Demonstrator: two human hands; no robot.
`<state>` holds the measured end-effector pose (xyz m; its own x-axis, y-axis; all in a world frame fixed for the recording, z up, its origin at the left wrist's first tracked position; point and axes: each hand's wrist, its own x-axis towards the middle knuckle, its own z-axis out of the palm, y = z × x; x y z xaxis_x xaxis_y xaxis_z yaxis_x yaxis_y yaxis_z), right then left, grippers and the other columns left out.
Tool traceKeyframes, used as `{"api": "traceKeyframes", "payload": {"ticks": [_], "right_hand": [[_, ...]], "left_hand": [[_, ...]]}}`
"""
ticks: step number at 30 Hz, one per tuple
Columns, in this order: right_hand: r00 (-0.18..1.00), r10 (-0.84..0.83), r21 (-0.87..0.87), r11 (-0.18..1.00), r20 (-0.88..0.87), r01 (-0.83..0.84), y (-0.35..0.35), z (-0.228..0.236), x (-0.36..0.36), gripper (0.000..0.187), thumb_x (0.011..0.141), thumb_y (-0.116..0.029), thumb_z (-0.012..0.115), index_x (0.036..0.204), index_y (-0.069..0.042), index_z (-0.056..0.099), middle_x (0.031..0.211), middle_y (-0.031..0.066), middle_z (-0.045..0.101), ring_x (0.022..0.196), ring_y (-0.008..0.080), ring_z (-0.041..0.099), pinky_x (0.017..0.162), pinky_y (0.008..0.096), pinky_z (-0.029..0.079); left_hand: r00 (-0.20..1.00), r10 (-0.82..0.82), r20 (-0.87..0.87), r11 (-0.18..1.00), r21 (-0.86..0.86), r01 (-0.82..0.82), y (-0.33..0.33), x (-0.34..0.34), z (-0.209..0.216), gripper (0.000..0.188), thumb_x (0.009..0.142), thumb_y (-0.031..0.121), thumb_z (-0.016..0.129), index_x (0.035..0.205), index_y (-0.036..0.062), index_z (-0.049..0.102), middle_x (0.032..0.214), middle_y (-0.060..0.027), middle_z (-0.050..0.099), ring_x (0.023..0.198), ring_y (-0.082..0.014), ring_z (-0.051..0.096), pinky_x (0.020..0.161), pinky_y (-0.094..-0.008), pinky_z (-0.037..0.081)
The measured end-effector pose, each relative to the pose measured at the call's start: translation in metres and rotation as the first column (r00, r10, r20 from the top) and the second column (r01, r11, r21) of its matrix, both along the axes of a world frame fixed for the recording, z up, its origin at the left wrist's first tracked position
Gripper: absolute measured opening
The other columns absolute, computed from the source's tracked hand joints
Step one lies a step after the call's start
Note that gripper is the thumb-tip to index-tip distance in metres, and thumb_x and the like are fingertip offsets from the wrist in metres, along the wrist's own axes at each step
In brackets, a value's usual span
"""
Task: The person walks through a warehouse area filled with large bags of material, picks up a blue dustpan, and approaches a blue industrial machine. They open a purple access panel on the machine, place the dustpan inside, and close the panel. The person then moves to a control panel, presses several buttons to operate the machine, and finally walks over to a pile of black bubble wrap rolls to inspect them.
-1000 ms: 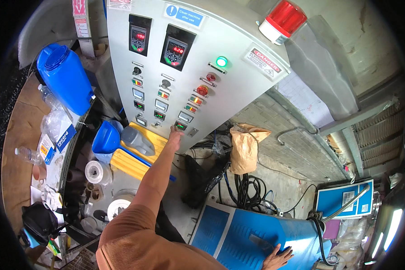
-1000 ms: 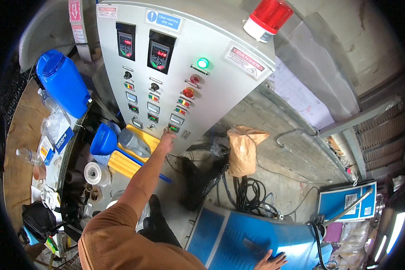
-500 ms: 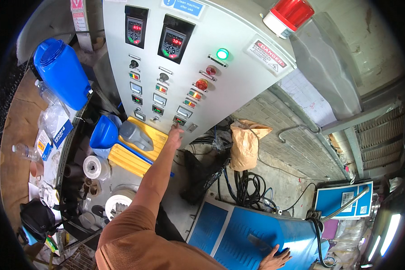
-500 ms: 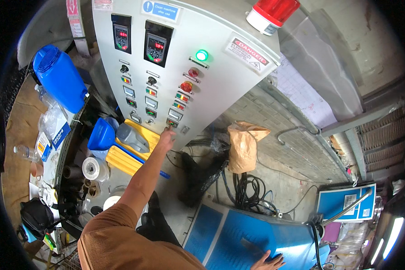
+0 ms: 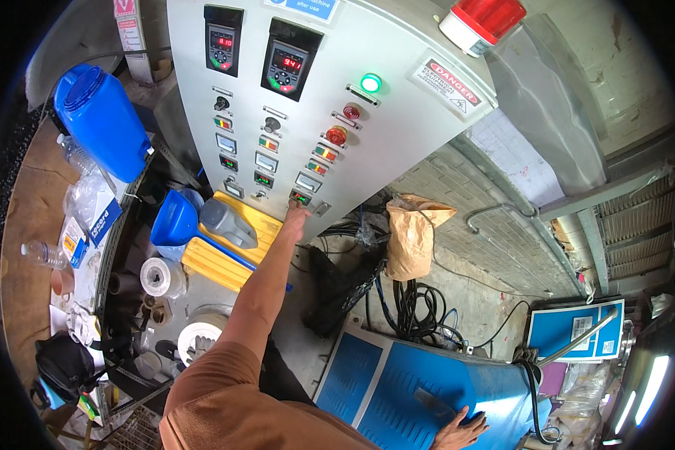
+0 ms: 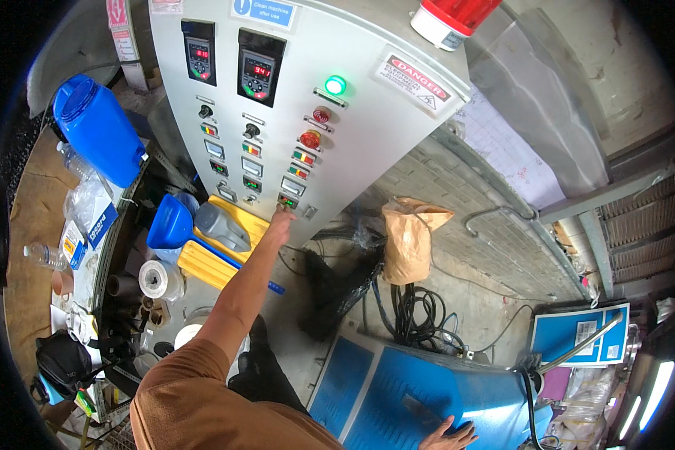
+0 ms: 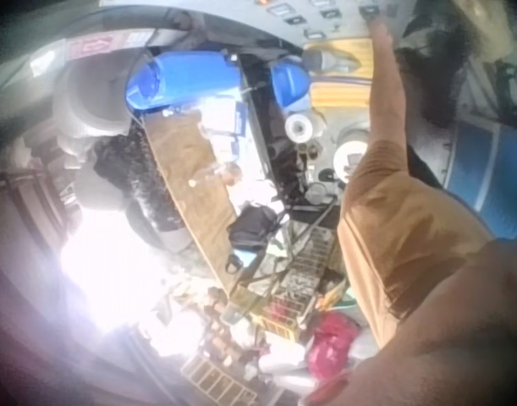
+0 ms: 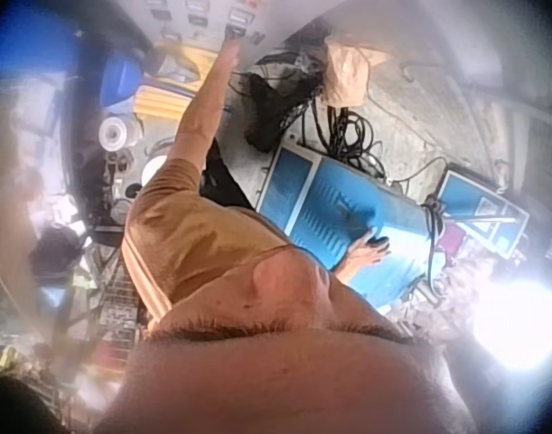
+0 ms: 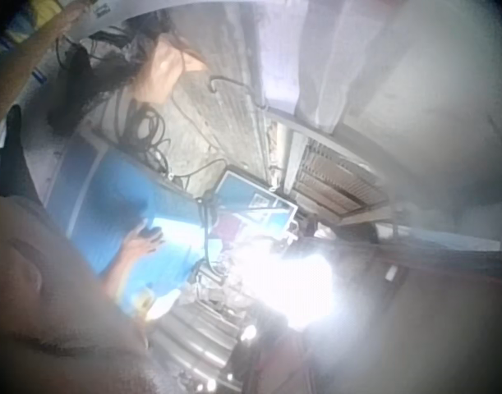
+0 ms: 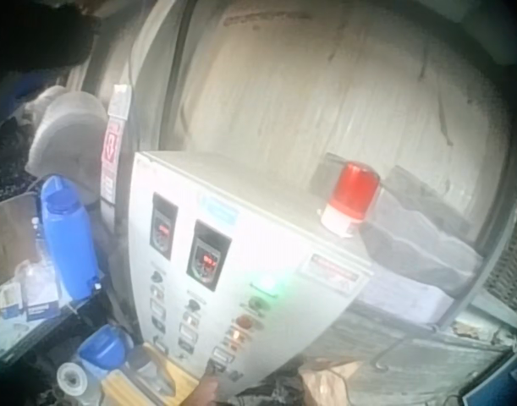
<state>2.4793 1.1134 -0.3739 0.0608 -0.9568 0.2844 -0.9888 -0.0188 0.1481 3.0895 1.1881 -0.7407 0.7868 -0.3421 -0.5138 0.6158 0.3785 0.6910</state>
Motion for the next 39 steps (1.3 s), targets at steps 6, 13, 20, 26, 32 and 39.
{"api": "traceKeyframes", "payload": {"ticks": [6,13,20,26,32,39], "right_hand": [[1.0,0.004,-0.009,1.0,0.022,-0.004,0.0,0.001,0.002,0.083,0.093,-0.067,0.039,0.143,-0.001,0.04,0.146,0.0241,0.041,0.142,0.0431,0.026,0.109,0.0628,0.023],[1.0,0.003,-0.005,1.0,0.029,-0.003,0.0,0.002,0.005,0.084,0.093,-0.068,0.039,0.144,-0.001,0.04,0.146,0.0246,0.041,0.142,0.043,0.026,0.109,0.063,0.023],[0.999,0.013,0.011,1.0,0.048,-0.013,0.004,0.005,0.005,0.085,0.093,-0.068,0.038,0.144,0.0,0.04,0.146,0.0262,0.04,0.142,0.0439,0.024,0.11,0.0621,0.021],[0.999,0.025,0.01,1.0,0.041,-0.025,0.001,0.008,0.008,0.086,0.093,-0.068,0.038,0.144,0.001,0.039,0.146,0.0282,0.039,0.142,0.0438,0.023,0.111,0.0605,0.021],[0.999,0.032,0.007,0.999,0.017,-0.033,0.004,0.009,0.011,0.085,0.094,-0.068,0.038,0.144,0.001,0.04,0.146,0.0283,0.039,0.143,0.0434,0.023,0.11,0.0599,0.022],[1.0,0.021,0.004,1.0,0.017,-0.021,0.005,0.008,0.012,0.083,0.094,-0.067,0.039,0.143,0.0,0.041,0.146,0.028,0.039,0.142,0.0436,0.024,0.109,0.0611,0.023]], "left_hand": [[0.997,-0.067,0.033,0.998,0.014,0.067,0.004,0.003,0.0,0.097,0.071,-0.005,0.057,0.154,0.0125,0.01,0.155,-0.0111,0.027,0.142,-0.0301,0.026,0.109,-0.0519,0.029],[0.996,-0.024,0.084,1.0,0.012,0.023,0.006,0.007,-0.015,0.095,0.07,-0.004,0.057,0.153,0.013,0.013,0.148,-0.0113,0.035,0.137,-0.0294,0.031,0.107,-0.053,0.029],[0.998,-0.017,0.064,1.0,-0.019,0.018,0.004,0.006,-0.022,0.096,0.068,-0.005,0.058,0.153,0.0114,0.014,0.138,-0.0089,0.042,0.13,-0.0258,0.037,0.105,-0.0496,0.031],[0.997,-0.047,0.068,0.999,-0.022,0.048,0.004,0.011,-0.034,0.105,0.071,-0.003,0.059,0.156,0.0138,0.0,0.144,-0.0085,0.038,0.135,-0.0262,0.033,0.108,-0.0518,0.028],[0.994,-0.086,0.07,0.994,0.07,0.081,0.012,0.012,-0.023,0.108,0.07,0.003,0.061,0.157,0.0163,-0.002,0.152,-0.0113,0.03,0.142,-0.0312,0.026,0.11,-0.0578,0.025],[0.987,-0.108,0.123,0.992,0.083,0.098,0.011,0.016,-0.029,0.101,0.068,0.002,0.06,0.154,0.0174,0.009,0.156,-0.0127,0.027,0.145,-0.0335,0.023,0.109,-0.0615,0.023]]}}
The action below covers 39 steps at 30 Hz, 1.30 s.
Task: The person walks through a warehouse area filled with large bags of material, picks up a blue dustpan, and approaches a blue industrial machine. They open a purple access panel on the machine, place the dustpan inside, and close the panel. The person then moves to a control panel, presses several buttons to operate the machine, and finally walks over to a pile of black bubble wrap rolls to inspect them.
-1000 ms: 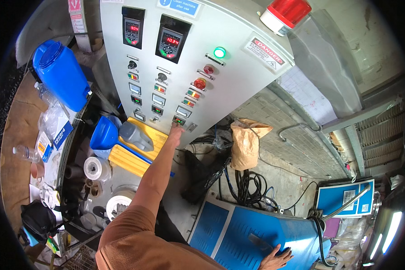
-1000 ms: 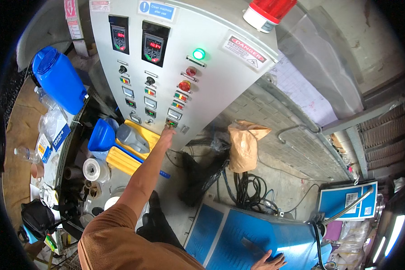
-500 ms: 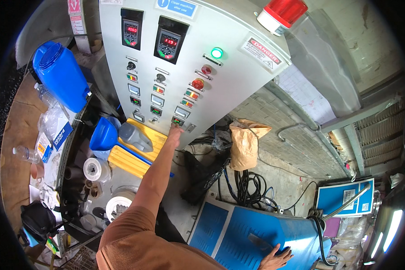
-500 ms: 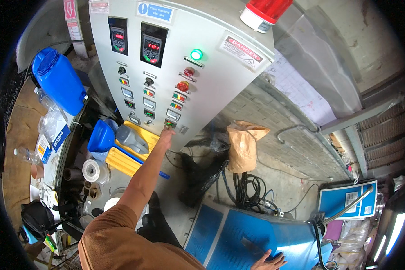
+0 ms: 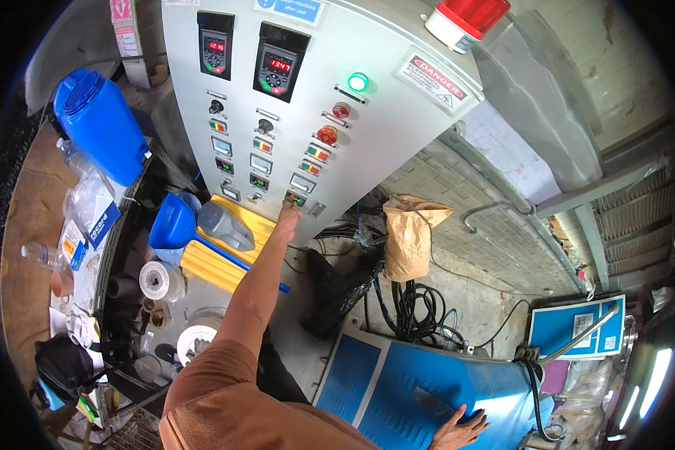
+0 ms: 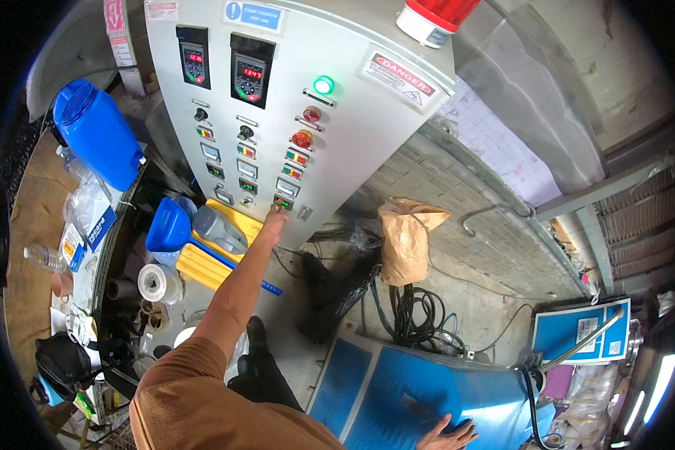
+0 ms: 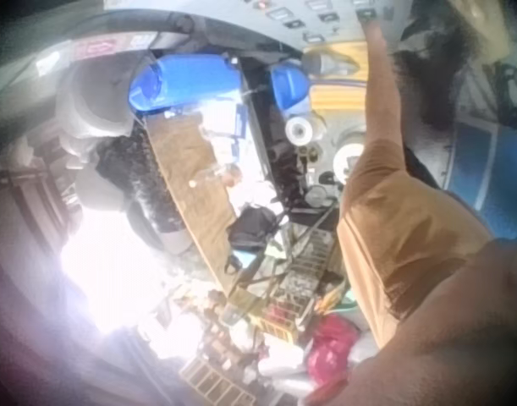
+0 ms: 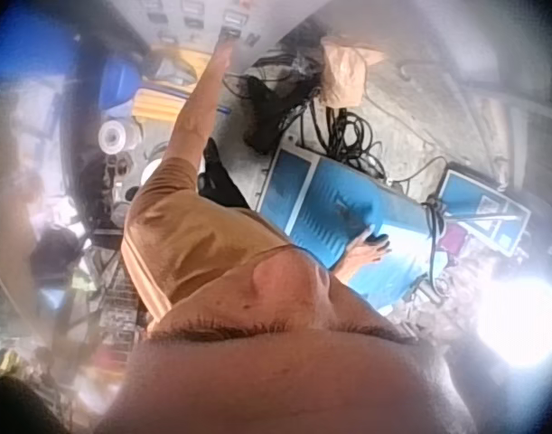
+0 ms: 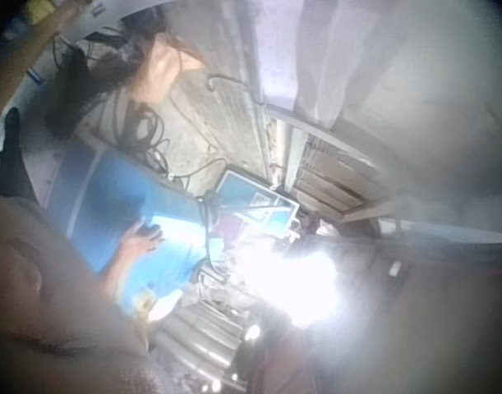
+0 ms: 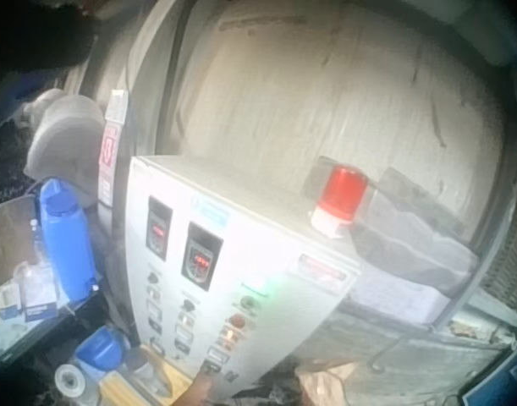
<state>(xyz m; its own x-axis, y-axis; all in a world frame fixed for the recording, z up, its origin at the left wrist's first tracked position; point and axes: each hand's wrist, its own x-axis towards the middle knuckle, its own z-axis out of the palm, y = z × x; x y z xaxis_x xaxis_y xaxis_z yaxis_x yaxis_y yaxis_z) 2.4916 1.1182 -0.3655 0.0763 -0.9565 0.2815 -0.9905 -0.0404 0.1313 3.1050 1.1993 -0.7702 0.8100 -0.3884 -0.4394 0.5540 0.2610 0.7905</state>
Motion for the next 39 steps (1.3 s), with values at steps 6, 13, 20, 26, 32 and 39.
{"api": "traceKeyframes", "payload": {"ticks": [6,13,20,26,32,39], "right_hand": [[1.0,0.018,-0.013,1.0,0.016,-0.018,0.001,-0.003,-0.005,0.083,0.094,-0.067,0.04,0.144,0.0,0.041,0.146,0.0278,0.039,0.143,0.0435,0.023,0.11,0.0612,0.023],[1.0,0.007,-0.01,1.0,0.027,-0.007,-0.002,-0.003,-0.007,0.084,0.093,-0.068,0.04,0.144,-0.001,0.041,0.146,0.0273,0.039,0.143,0.0436,0.023,0.109,0.0623,0.022],[1.0,0.012,-0.014,1.0,0.019,-0.012,0.001,0.0,-0.002,0.084,0.093,-0.068,0.041,0.143,0.0,0.041,0.145,0.0291,0.039,0.142,0.0444,0.024,0.109,0.0611,0.023],[1.0,0.009,-0.026,1.0,0.006,-0.009,0.001,-0.004,-0.005,0.084,0.093,-0.068,0.041,0.143,0.0,0.041,0.144,0.0305,0.039,0.142,0.0448,0.025,0.109,0.0615,0.025],[1.0,-0.002,-0.018,1.0,0.01,0.002,0.0,-0.003,-0.002,0.083,0.093,-0.067,0.041,0.144,-0.001,0.041,0.145,0.0304,0.039,0.142,0.0451,0.025,0.109,0.0617,0.025],[0.999,0.029,-0.031,0.999,-0.015,-0.029,-0.003,-0.005,-0.004,0.083,0.093,-0.067,0.041,0.143,-0.001,0.041,0.144,0.0303,0.04,0.141,0.0449,0.027,0.109,0.0605,0.025]], "left_hand": [[0.999,0.024,-0.024,0.997,-0.067,-0.025,-0.005,0.0,-0.011,0.096,0.067,0.002,0.061,0.151,0.0169,0.016,0.153,-0.0134,0.029,0.143,-0.0343,0.024,0.108,-0.0621,0.023],[0.997,0.069,-0.036,0.995,-0.076,-0.072,-0.004,-0.005,-0.004,0.095,0.066,0.0,0.062,0.149,0.0143,0.018,0.147,-0.0113,0.036,0.141,-0.032,0.028,0.107,-0.0639,0.023],[0.997,0.011,-0.076,0.995,-0.097,-0.018,-0.003,-0.006,0.0,0.106,0.068,0.003,0.062,0.155,0.0129,0.003,0.158,-0.013,0.024,0.145,-0.0325,0.023,0.11,-0.0616,0.021],[0.994,0.027,-0.106,0.998,-0.048,-0.032,0.0,-0.012,0.012,0.107,0.069,0.005,0.061,0.156,0.0112,-0.001,0.16,-0.0158,0.019,0.146,-0.0337,0.02,0.112,-0.0583,0.022],[0.99,0.02,-0.141,0.997,-0.076,-0.031,0.002,-0.025,0.03,0.097,0.072,0.009,0.061,0.155,0.0069,0.011,0.156,-0.0144,0.028,0.144,-0.0308,0.023,0.113,-0.0529,0.023],[0.98,0.064,-0.186,0.99,-0.112,-0.086,-0.01,-0.019,0.033,0.096,0.071,0.006,0.063,0.155,0.0112,0.018,0.155,-0.0112,0.031,0.142,-0.028,0.028,0.113,-0.0511,0.023]]}}
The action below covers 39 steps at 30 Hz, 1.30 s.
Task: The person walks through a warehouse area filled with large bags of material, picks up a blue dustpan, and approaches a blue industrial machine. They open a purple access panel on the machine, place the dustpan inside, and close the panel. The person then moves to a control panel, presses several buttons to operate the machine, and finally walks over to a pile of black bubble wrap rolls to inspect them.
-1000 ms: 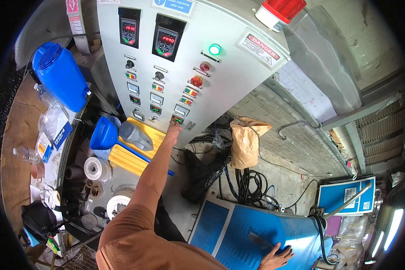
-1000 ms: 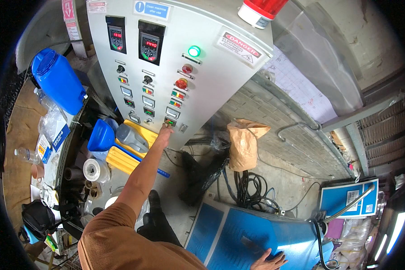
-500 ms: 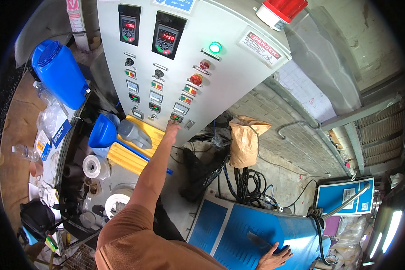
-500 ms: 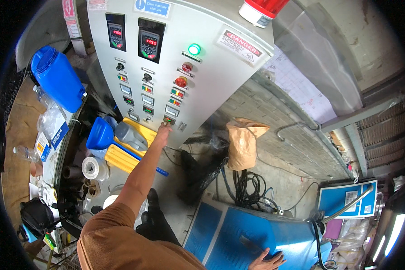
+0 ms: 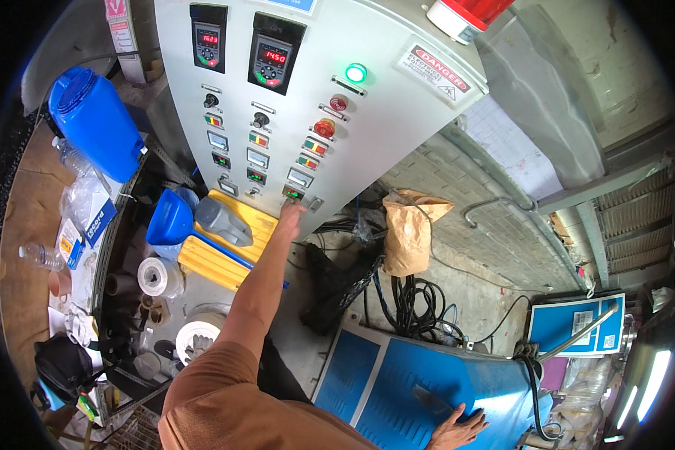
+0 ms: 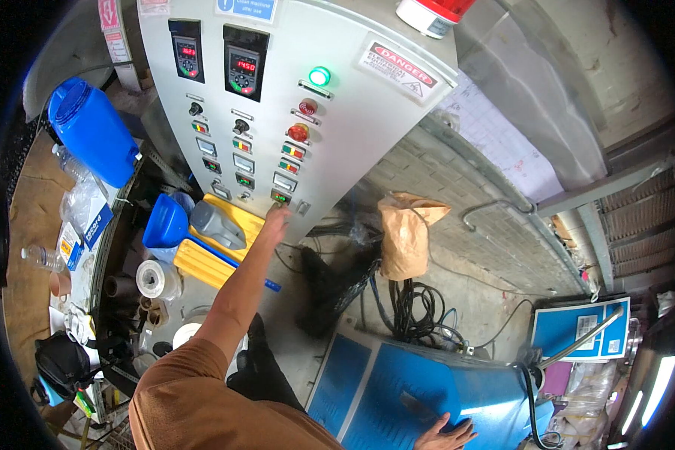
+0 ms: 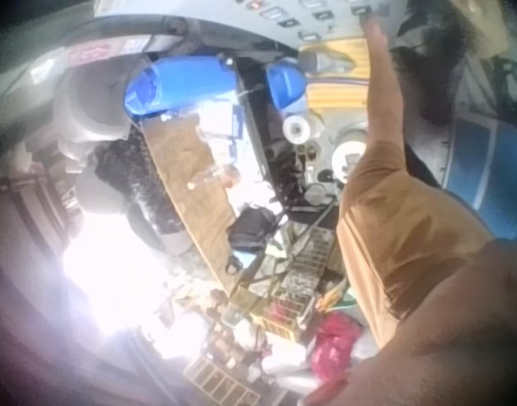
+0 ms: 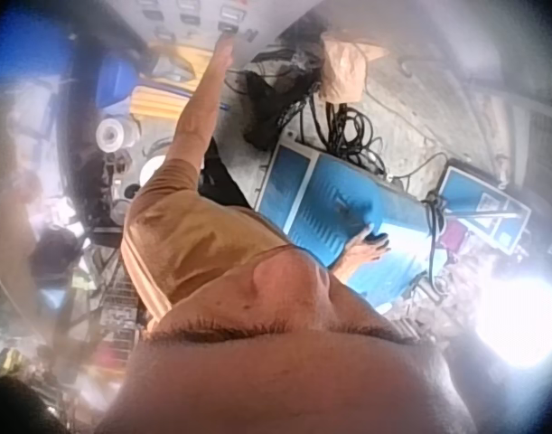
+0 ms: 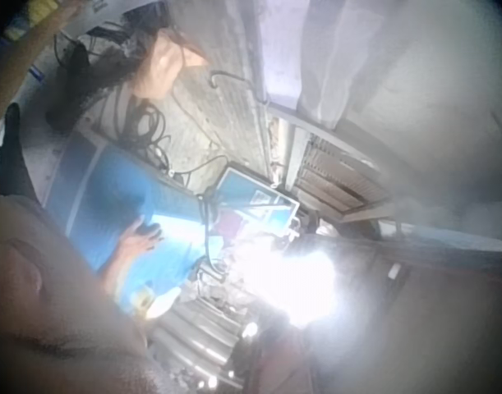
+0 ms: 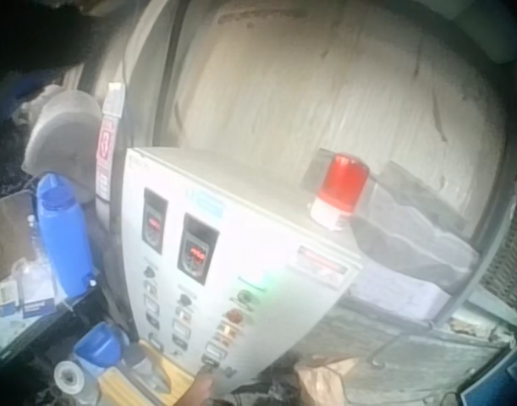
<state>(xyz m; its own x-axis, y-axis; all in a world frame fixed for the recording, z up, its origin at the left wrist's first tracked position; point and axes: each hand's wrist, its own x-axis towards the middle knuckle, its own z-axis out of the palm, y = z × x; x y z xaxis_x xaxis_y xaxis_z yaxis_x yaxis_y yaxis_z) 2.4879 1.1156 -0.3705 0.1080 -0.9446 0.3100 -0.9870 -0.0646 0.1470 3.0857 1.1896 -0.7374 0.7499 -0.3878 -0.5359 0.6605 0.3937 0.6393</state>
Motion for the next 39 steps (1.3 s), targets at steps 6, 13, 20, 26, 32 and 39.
{"api": "traceKeyframes", "payload": {"ticks": [6,13,20,26,32,39], "right_hand": [[1.0,-0.003,0.011,1.0,0.021,0.003,-0.003,0.004,0.009,0.082,0.093,-0.067,0.04,0.144,-0.002,0.041,0.145,0.0282,0.039,0.141,0.044,0.027,0.109,0.0599,0.025],[0.999,-0.042,-0.006,0.999,0.02,0.042,0.001,-0.001,0.002,0.083,0.093,-0.068,0.04,0.143,-0.002,0.042,0.146,0.0262,0.04,0.142,0.0426,0.026,0.108,0.0603,0.025],[0.999,-0.039,-0.066,0.997,-0.01,0.039,-0.011,-0.011,-0.003,0.079,0.093,-0.065,0.044,0.142,-0.003,0.044,0.147,0.0199,0.041,0.144,0.0381,0.025,0.11,0.0603,0.024],[0.998,-0.051,-0.159,0.986,0.029,0.055,-0.014,-0.029,-0.03,0.075,0.093,-0.06,0.049,0.142,-0.003,0.044,0.149,0.0184,0.04,0.146,0.0368,0.022,0.111,0.0593,0.022],[0.99,0.068,-0.167,0.985,0.125,-0.047,-0.007,-0.021,-0.022,0.074,0.094,-0.06,0.047,0.144,-0.005,0.042,0.149,0.0175,0.04,0.146,0.0352,0.023,0.113,0.0608,0.02],[0.994,0.056,-0.14,0.989,0.089,-0.043,-0.006,-0.024,-0.039,0.074,0.094,-0.06,0.048,0.143,-0.004,0.043,0.148,0.0194,0.04,0.146,0.0364,0.023,0.111,0.0634,0.02]], "left_hand": [[0.997,0.042,-0.07,0.997,-0.057,-0.046,0.014,0.009,-0.027,0.097,0.073,0.004,0.061,0.156,0.0149,0.013,0.149,-0.0116,0.037,0.138,-0.0305,0.031,0.109,-0.0544,0.031],[0.988,0.147,0.038,0.988,0.046,-0.149,0.011,0.002,0.006,0.095,0.074,-0.001,0.057,0.156,0.012,0.011,0.15,-0.0107,0.036,0.136,-0.0302,0.035,0.103,-0.0495,0.041],[0.991,0.073,0.116,0.986,0.144,-0.089,0.03,0.033,-0.035,0.089,0.078,0.0,0.054,0.155,0.0073,0.01,0.159,-0.0112,0.025,0.142,-0.0282,0.029,0.109,-0.0432,0.034],[0.689,-0.638,0.343,0.456,0.889,-0.021,0.047,0.013,-0.045,0.094,0.085,0.013,0.054,0.155,0.0109,-0.008,0.163,-0.0144,0.002,0.149,-0.0378,0.008,0.119,-0.0459,0.021],[0.903,-0.242,0.355,0.9,0.431,0.072,0.102,-0.047,-0.054,0.101,0.078,0.009,0.055,0.155,0.0117,-0.01,0.164,-0.0111,0.001,0.15,-0.0337,0.006,0.118,-0.0514,0.019],[0.969,-0.202,0.146,0.948,0.28,0.155,0.084,-0.045,0.01,0.103,0.076,0.013,0.059,0.157,0.0199,-0.004,0.164,-0.0108,-0.008,0.15,-0.0339,0.004,0.108,-0.0703,0.02]]}}
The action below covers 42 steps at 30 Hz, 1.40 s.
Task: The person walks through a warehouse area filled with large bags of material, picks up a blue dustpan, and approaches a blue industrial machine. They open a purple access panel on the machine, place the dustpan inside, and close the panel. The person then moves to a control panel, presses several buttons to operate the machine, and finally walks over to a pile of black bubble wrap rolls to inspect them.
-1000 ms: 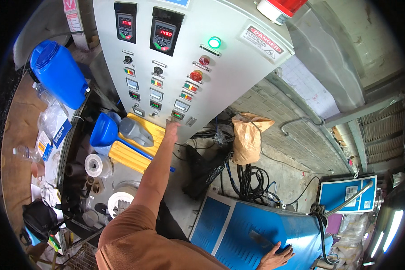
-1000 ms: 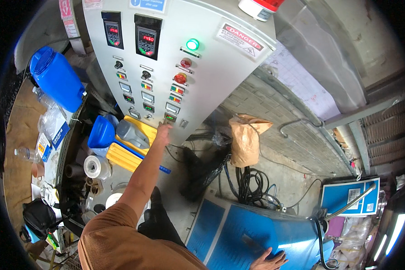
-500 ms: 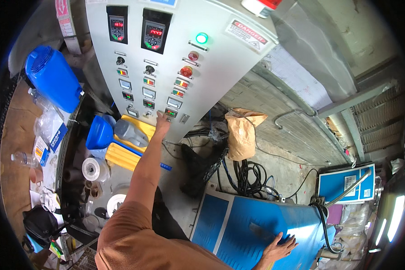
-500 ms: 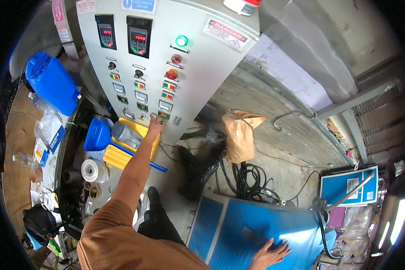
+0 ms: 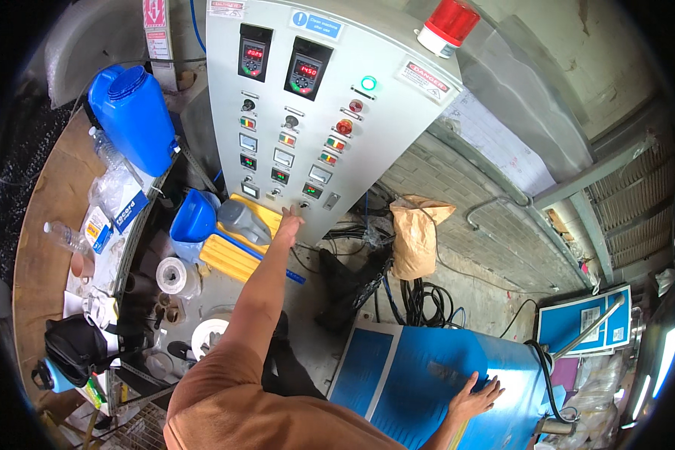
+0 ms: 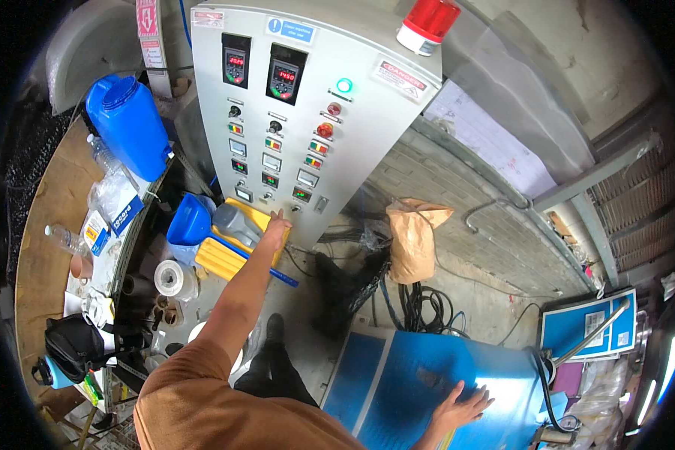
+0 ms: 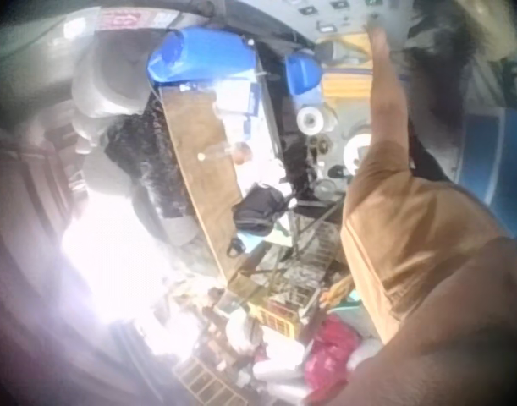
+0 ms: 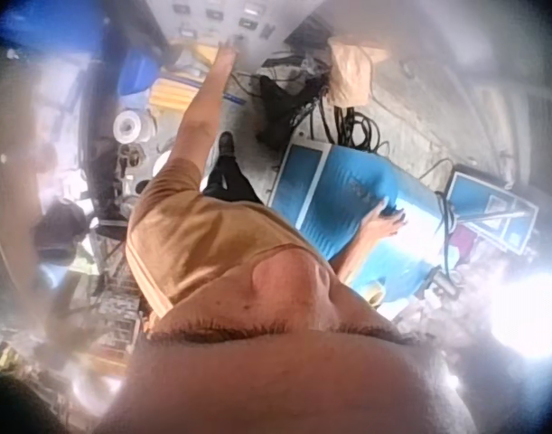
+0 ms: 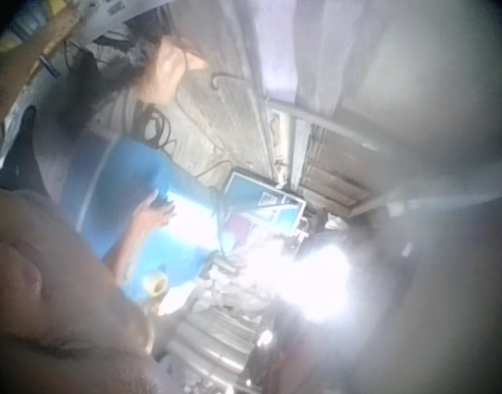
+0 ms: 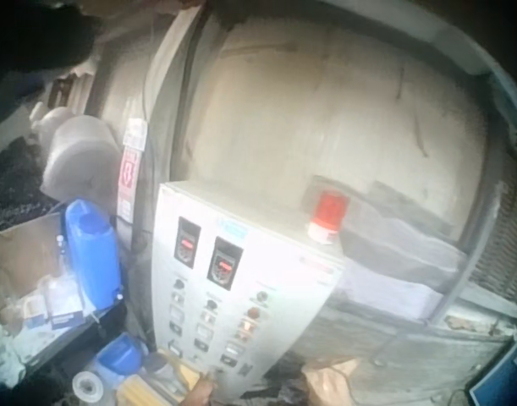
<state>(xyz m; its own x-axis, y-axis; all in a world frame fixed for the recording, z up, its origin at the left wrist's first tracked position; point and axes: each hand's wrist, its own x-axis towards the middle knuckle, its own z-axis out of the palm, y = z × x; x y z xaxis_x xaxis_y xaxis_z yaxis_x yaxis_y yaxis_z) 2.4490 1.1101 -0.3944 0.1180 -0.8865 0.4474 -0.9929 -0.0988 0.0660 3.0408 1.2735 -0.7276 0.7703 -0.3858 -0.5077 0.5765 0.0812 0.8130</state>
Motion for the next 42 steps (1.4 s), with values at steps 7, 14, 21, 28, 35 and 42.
{"api": "traceKeyframes", "payload": {"ticks": [7,14,21,28,35,42], "right_hand": [[0.996,-0.045,0.035,0.998,-0.078,0.048,0.002,0.0,0.018,0.073,0.095,-0.058,0.048,0.14,-0.001,0.046,0.146,0.0202,0.042,0.145,0.0362,0.024,0.111,0.0607,0.021],[0.998,0.049,0.095,0.994,-0.037,-0.045,0.008,0.018,0.018,0.077,0.092,-0.061,0.05,0.139,0.0,0.045,0.141,0.024,0.045,0.14,0.0454,0.027,0.107,0.0659,0.024],[0.987,-0.134,0.02,0.991,-0.091,0.136,0.006,0.006,0.019,0.071,0.096,-0.058,0.047,0.14,-0.002,0.046,0.146,0.019,0.043,0.145,0.036,0.024,0.11,0.0609,0.022],[0.998,0.051,-0.037,0.998,0.035,-0.049,-0.004,-0.004,0.001,0.068,0.095,-0.053,0.051,0.138,-0.001,0.046,0.145,0.02,0.042,0.145,0.0369,0.023,0.111,0.0625,0.021],[0.999,0.028,-0.025,0.999,-0.023,-0.029,0.006,0.001,0.003,0.07,0.097,-0.057,0.045,0.138,-0.001,0.046,0.146,0.0228,0.04,0.145,0.0367,0.023,0.11,0.0649,0.02],[0.994,0.087,0.029,0.996,-0.063,-0.085,0.011,0.019,0.019,0.072,0.094,-0.056,0.051,0.136,0.003,0.048,0.136,0.0256,0.049,0.137,0.0472,0.031,0.105,0.0636,0.027]], "left_hand": [[0.997,-0.041,0.063,0.997,0.065,0.037,-0.041,0.063,-0.049,0.096,0.076,0.014,0.059,0.157,0.0175,0.007,0.164,-0.0106,-0.008,0.15,-0.0348,0.005,0.112,-0.0613,0.025],[1.0,0.019,-0.023,1.0,-0.024,-0.019,-0.058,0.065,-0.028,0.103,0.074,0.009,0.056,0.156,0.018,-0.006,0.163,-0.01,0.015,0.148,-0.0314,0.016,0.111,-0.0613,0.024],[0.998,0.021,-0.058,1.0,-0.01,-0.022,-0.051,0.054,0.008,0.104,0.075,0.007,0.056,0.154,0.0132,-0.012,0.162,-0.0119,0.016,0.148,-0.0307,0.017,0.112,-0.0594,0.022],[0.998,-0.067,0.014,0.997,0.036,0.066,-0.023,0.009,0.006,0.102,0.077,0.008,0.057,0.156,0.0155,-0.007,0.164,-0.0105,0.0,0.15,-0.032,0.009,0.114,-0.0535,0.026],[0.987,-0.134,0.088,0.975,0.192,0.116,-0.017,0.014,0.012,0.093,0.077,0.01,0.058,0.157,0.0139,0.011,0.163,-0.0123,-0.01,0.151,-0.0283,-0.004,0.119,-0.0424,0.019],[0.998,0.01,-0.056,1.0,-0.013,-0.01,-0.047,0.052,0.004,0.104,0.073,0.006,0.057,0.156,0.0153,-0.006,0.164,-0.0088,0.001,0.149,-0.0339,0.009,0.111,-0.0568,0.027]]}}
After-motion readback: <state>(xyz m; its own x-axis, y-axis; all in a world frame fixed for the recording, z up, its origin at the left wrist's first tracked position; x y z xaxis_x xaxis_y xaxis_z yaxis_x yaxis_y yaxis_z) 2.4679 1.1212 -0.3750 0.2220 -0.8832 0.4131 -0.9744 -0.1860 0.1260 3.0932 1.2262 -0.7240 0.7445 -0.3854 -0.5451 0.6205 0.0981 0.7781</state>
